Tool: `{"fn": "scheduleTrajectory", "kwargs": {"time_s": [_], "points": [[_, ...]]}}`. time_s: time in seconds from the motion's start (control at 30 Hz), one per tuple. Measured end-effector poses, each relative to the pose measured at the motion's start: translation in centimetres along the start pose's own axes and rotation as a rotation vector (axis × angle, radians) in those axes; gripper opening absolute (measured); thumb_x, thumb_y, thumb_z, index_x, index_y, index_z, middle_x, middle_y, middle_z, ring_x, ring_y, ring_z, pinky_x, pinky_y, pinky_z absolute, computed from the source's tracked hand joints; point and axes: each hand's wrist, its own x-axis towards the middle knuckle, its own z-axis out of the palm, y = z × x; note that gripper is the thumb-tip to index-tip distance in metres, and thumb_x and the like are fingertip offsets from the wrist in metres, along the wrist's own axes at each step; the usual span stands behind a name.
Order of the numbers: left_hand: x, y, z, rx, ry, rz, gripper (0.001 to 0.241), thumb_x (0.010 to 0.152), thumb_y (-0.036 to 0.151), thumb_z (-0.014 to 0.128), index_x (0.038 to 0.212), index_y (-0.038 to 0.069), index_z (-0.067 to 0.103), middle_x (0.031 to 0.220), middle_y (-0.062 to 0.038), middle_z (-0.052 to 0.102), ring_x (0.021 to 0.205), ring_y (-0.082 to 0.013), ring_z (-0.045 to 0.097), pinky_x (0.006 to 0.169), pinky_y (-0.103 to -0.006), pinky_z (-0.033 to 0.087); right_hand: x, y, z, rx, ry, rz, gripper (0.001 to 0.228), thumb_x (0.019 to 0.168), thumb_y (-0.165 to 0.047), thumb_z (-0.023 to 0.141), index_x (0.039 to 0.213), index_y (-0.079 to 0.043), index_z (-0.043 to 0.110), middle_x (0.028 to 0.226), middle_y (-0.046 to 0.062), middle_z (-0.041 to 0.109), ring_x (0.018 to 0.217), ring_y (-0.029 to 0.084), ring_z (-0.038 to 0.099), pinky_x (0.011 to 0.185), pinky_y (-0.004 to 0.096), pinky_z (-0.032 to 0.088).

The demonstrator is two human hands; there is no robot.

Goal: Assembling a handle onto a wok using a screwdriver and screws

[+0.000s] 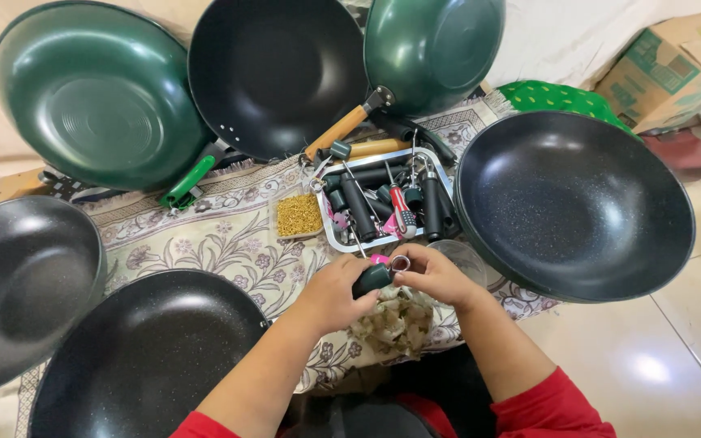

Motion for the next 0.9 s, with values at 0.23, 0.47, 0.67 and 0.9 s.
{"fn": "scheduleTrajectory", "kwargs": {"time_s": [0.23,0.47,0.67,0.9], "points": [[0.4,-1.3,0.4,0.003,0.014,0.010,0.050,0.085,0.038,0.069,0.126,0.010,0.063,0.110,-0.009,0.065,0.101,-0.0327,0.069,0.088,-0.0422,0.058,0.1,-4.2,-0.1,-0.423,0.091,-0.389,0.036,0.080,0.007,0.080,0.115,0.003,0.073,0.100,0.017,0.073,0.081,0.025,0.073,0.077,0.039,0.060],[0.6,-1.3,0.3,0.011,0.026,0.006,0.051,0.083,0.039,0.070,0.125,0.011,0.063,0.110,-0.010,0.065,0.105,-0.0331,0.068,0.090,-0.0441,0.057,1.4,-5.5,0.2,-1.204,0.063,-0.852,0.026,0.088,-0.010,0.075,0.113,-0.008,0.075,0.101,0.008,0.073,0.081,0.028,0.069,0.076,0.039,0.058],[1.2,-2.6,1.0,-0.014,0.001,-0.048,0.050,0.085,0.044,0.068,0.127,0.017,0.064,0.111,-0.006,0.065,0.107,-0.0306,0.068,0.093,-0.0433,0.055,2.2,-7.7,0.4,-1.502,-0.044,-1.031,0.019,0.102,-0.021,0.060,0.111,-0.009,0.071,0.096,0.007,0.068,0.079,0.026,0.066,0.075,0.037,0.055],[0.2,-5.9,-2.8,-0.329,0.087,-0.034,0.040,0.103,0.032,0.046,0.125,0.008,0.069,0.108,-0.023,0.069,0.111,-0.0442,0.064,0.099,-0.0508,0.051,3.1,-4.7,-2.0,-1.622,-0.212,-0.955,0.019,0.104,-0.024,0.055,0.102,-0.009,0.067,0.098,0.007,0.065,0.086,0.027,0.065,0.078,0.039,0.053]]}}
